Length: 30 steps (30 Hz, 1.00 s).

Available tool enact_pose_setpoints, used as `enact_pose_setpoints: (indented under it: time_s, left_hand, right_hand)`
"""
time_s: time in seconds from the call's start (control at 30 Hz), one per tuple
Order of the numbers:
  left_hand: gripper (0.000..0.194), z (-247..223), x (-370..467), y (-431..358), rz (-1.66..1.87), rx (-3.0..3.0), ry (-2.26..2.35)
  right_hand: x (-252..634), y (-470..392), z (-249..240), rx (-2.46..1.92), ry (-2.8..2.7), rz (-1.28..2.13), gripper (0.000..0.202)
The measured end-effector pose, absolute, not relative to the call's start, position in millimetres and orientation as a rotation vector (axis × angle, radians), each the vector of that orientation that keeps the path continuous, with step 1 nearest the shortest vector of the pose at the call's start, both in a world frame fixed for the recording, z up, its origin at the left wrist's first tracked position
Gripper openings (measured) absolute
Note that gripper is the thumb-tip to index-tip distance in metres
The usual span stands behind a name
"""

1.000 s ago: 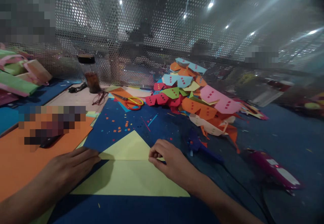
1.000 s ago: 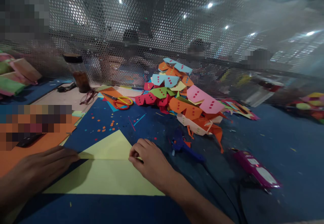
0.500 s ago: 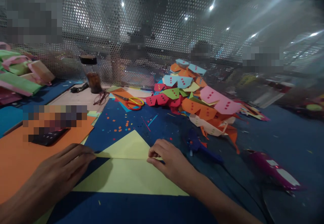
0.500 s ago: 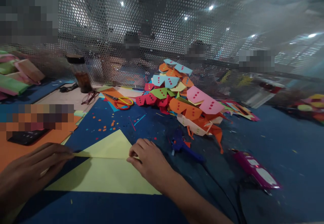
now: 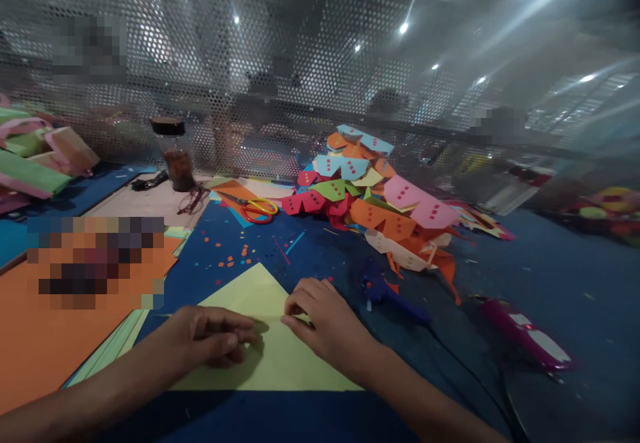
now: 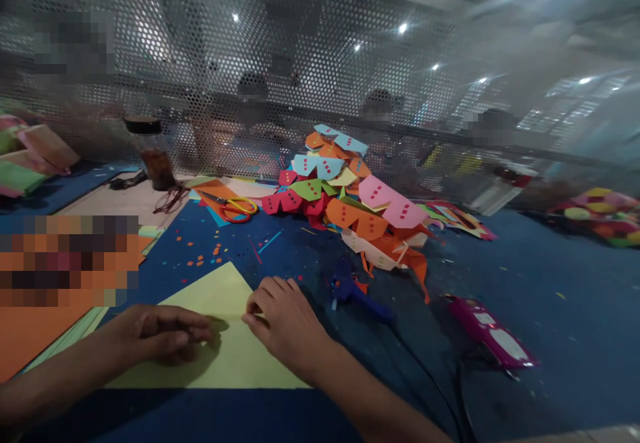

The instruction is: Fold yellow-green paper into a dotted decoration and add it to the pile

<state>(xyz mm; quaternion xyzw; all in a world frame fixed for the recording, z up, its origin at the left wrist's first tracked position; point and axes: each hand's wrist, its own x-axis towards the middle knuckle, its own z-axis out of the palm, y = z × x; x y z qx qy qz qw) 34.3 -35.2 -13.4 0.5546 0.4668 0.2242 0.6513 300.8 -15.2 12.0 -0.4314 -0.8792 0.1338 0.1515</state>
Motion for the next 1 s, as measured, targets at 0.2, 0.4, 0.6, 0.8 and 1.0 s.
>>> enact_pose_setpoints:
  time_s: [0.2, 0.4, 0.6, 0.8, 1.0]
  left_hand:
    - [0.055, -4, 49, -34, 0.565, 1.044, 1.049]
    - [0.047, 16, 72, -29, 0.675, 1.115, 1.158]
    - [0.045, 29, 87, -20, 0.806, 1.145, 1.174]
    - [0.045, 36, 72, -4, 0.65, 1.237, 1.041]
    - [0.044, 31, 66, -2, 0.323, 1.28, 0.825]
  right_hand:
    - [299, -16, 18, -1.307, -2.21, 0.708, 0.011]
    - [291, -23, 25, -1.23, -1.994, 0.948, 0.012]
    - [292, -26, 29, -1.14, -1.959, 0.946, 0.011]
    - [308, -16, 41, -1.229, -1.685, 0.857, 0.022]
    - [310, -13, 42, -1.166, -1.52, 1.388, 0.048]
